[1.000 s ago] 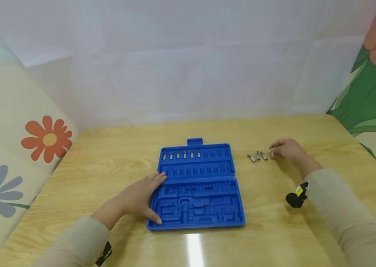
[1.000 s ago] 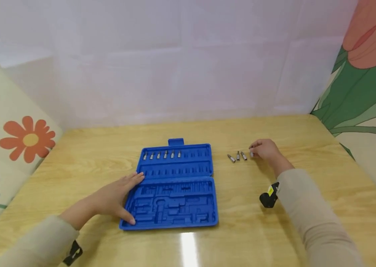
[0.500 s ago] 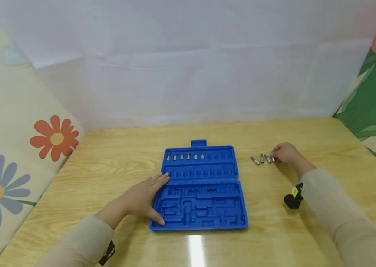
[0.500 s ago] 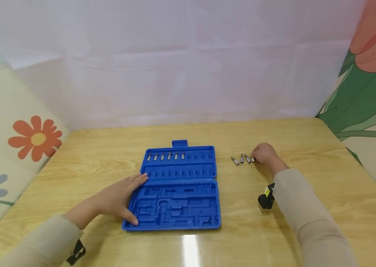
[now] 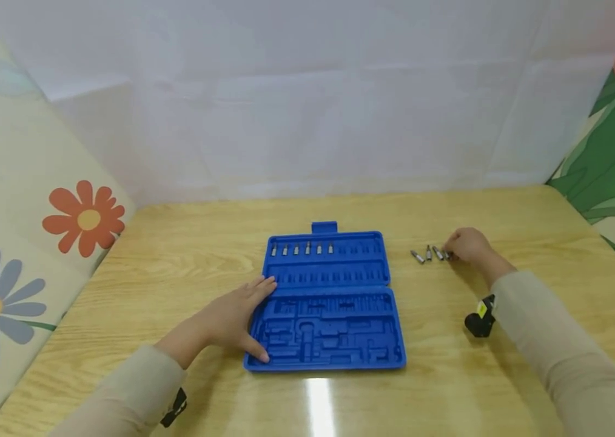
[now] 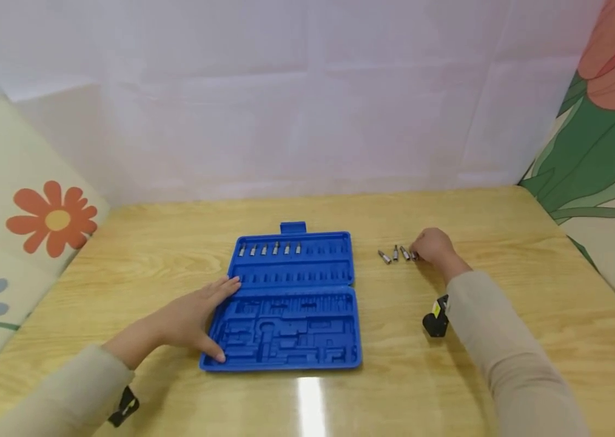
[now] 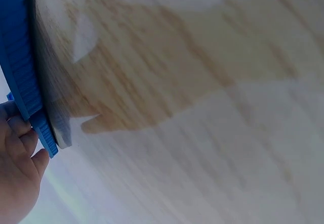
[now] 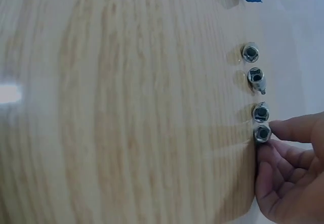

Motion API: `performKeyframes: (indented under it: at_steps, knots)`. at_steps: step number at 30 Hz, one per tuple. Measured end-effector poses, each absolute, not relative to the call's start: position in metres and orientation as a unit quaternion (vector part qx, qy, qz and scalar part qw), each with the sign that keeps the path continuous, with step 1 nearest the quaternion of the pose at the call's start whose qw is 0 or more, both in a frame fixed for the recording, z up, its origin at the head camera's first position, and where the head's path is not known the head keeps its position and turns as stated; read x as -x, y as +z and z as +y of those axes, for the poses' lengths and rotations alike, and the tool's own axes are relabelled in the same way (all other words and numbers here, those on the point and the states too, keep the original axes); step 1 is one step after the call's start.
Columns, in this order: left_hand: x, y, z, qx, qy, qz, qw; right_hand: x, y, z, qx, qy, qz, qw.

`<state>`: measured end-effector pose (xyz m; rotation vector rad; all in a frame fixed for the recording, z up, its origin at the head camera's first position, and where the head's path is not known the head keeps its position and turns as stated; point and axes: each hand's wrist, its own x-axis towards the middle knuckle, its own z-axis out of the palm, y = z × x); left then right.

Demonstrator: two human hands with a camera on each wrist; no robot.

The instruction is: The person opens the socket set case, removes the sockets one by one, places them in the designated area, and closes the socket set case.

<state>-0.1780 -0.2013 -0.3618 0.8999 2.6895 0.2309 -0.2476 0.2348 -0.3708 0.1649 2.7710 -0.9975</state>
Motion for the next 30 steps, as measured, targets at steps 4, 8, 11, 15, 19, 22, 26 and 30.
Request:
performKeyframes:
  at_steps: [4,8,11,15,19,22,26,30]
  knots:
    - [0.179,-0.359,-0.202,-0.316,0.081,0.934,0.147,0.248,-0.372,0.237,-0.062,-0.369,0.923,0.089]
    - [0.180,-0.357,-0.201,-0.316,0.081,0.934,0.146,0.248,-0.369,0.241,-0.075,-0.408,0.905,0.098]
    - [0.180,-0.356,-0.200,-0.313,0.082,0.935,0.145,0.249,-0.367,0.244,-0.079,-0.428,0.894,0.103]
    - [0.181,-0.355,-0.201,-0.313,0.087,0.935,0.142,0.249,-0.365,0.245,-0.077,-0.434,0.892,0.099]
    - [0.181,-0.355,-0.202,-0.320,0.090,0.933,0.139,0.248,-0.365,0.246,-0.075,-0.448,0.886,0.094]
    - [0.181,-0.355,-0.202,-0.324,0.092,0.931,0.140,0.247,-0.366,0.247,-0.079,-0.467,0.875,0.099]
    - [0.181,-0.357,-0.202,-0.324,0.091,0.931,0.143,0.245,-0.365,0.247,-0.084,-0.493,0.860,0.102]
    - [0.180,-0.358,-0.202,-0.325,0.088,0.930,0.146,0.243,-0.360,0.243,-0.084,-0.501,0.857,0.090]
